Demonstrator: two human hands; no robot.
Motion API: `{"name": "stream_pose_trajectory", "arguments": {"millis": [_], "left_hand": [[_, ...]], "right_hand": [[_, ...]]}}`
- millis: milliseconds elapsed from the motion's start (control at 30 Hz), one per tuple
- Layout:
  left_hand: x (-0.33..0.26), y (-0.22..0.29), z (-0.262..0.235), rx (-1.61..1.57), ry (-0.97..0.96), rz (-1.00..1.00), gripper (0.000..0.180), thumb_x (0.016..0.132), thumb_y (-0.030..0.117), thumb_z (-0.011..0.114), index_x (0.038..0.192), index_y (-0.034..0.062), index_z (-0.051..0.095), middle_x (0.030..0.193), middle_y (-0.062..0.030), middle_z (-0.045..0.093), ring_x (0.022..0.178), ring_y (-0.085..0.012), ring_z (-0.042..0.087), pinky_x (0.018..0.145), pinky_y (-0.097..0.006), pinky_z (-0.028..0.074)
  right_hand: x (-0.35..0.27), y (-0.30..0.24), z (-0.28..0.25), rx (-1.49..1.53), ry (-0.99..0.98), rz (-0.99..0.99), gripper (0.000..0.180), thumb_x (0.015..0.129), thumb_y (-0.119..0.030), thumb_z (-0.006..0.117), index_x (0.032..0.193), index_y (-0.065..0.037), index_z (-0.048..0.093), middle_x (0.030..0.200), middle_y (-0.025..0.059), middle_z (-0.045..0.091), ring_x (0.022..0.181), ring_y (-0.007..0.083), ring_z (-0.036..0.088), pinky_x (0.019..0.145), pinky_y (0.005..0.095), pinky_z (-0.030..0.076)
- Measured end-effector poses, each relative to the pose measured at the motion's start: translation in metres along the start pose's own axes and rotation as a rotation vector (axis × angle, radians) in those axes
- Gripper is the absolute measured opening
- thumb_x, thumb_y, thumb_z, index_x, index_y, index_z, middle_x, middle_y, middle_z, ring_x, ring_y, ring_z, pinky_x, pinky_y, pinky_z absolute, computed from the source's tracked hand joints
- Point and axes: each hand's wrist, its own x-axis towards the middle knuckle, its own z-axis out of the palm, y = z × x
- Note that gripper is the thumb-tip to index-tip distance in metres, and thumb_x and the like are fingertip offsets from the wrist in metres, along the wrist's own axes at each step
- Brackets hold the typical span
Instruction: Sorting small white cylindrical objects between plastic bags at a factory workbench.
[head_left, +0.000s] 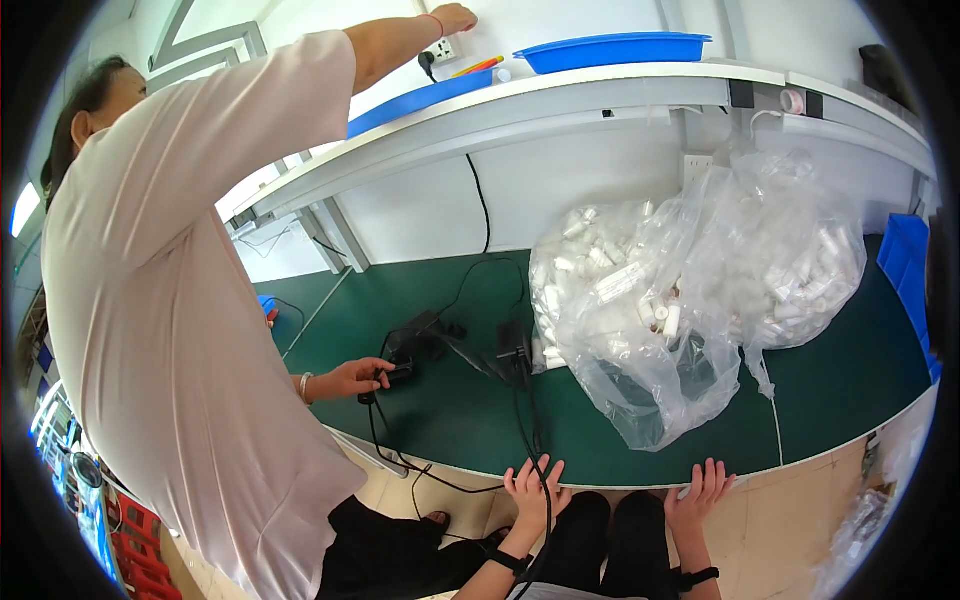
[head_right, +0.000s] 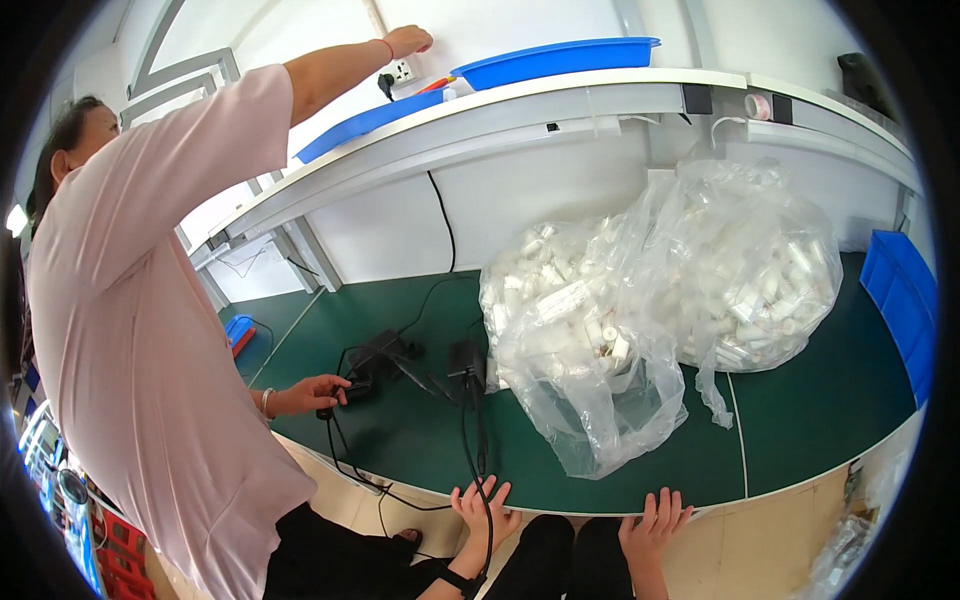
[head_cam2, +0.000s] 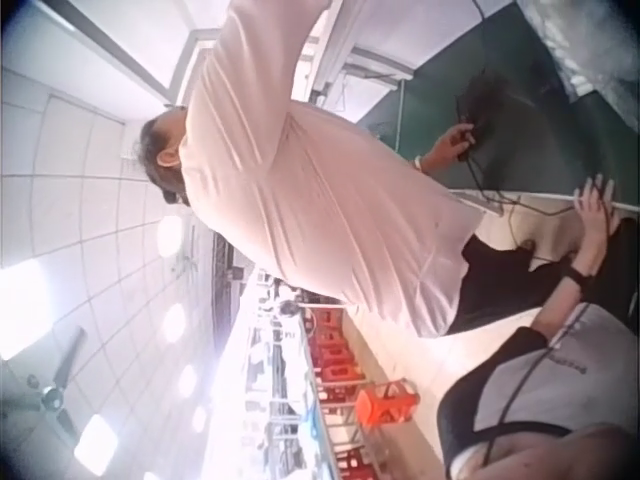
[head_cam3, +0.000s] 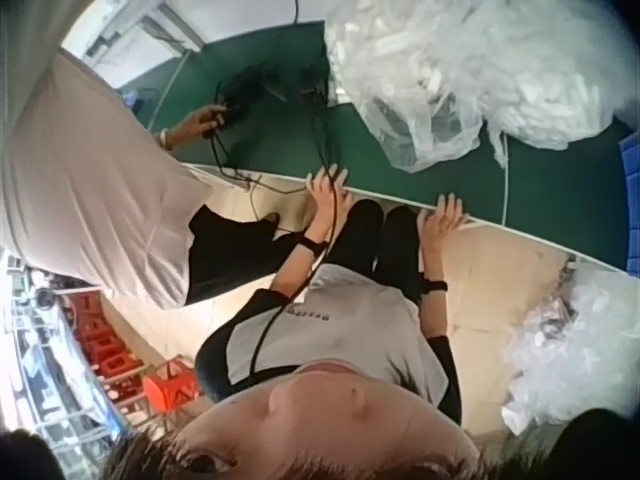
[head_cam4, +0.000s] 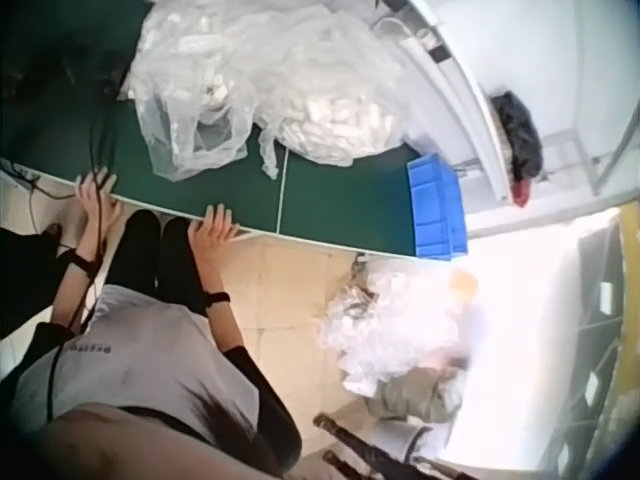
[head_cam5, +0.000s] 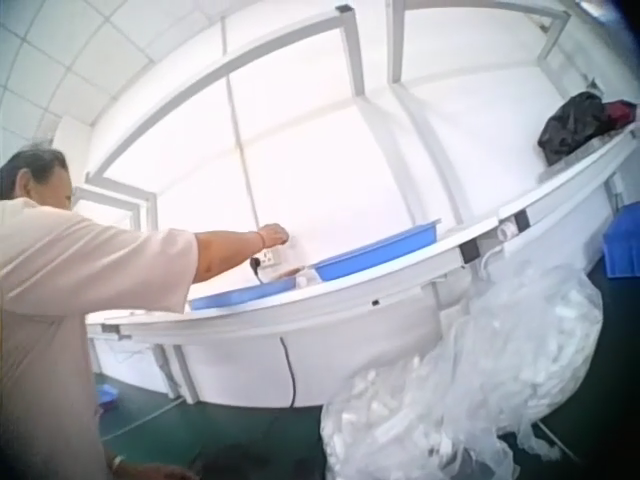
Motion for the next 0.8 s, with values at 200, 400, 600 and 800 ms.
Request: {"name": "stream_pose_trajectory", "arguments": {"millis": [200,400,600,800], "left_hand": [[0.0,-0.001,-0.003,-0.026,-0.04,-0.027,0.045,0.065,0.026,0.06,0.11,0.0222,0.057,0.119,-0.0025,0.048,0.112,-0.024,0.041,0.098,-0.049,0.023],[0.005,0.001,-0.005,-0.019,-0.06,0.0,0.043,0.064,0.023,0.065,0.105,0.0161,0.055,0.119,-0.0066,0.046,0.114,-0.027,0.037,0.098,-0.051,0.021],[0.006,-0.001,-0.007,-0.016,-0.078,0.021,0.048,0.06,0.022,0.065,0.107,0.0157,0.054,0.118,-0.0073,0.046,0.114,-0.028,0.036,0.098,-0.053,0.021],[0.005,0.001,-0.01,0.006,-0.06,0.006,0.05,0.059,0.019,0.065,0.108,0.0159,0.052,0.115,-0.0068,0.047,0.111,-0.0288,0.039,0.098,-0.055,0.021]], "right_hand": [[0.001,-0.001,-0.004,-0.023,-0.037,0.006,0.048,0.079,-0.015,0.055,0.122,-0.004,0.038,0.128,0.0163,0.04,0.12,0.0373,0.039,0.103,0.0596,0.022],[0.005,-0.002,-0.007,-0.032,-0.059,0.002,0.048,0.08,-0.016,0.054,0.124,-0.005,0.036,0.129,0.0165,0.038,0.12,0.0375,0.038,0.103,0.0597,0.023],[0.004,-0.003,-0.009,-0.043,-0.099,0.007,0.049,0.077,-0.014,0.056,0.122,-0.004,0.037,0.127,0.0171,0.039,0.12,0.0372,0.038,0.103,0.06,0.023],[0.001,-0.003,-0.008,-0.004,-0.099,0.005,0.053,0.075,-0.014,0.058,0.122,-0.005,0.037,0.129,0.0165,0.038,0.123,0.0372,0.034,0.105,0.0586,0.018]]}}
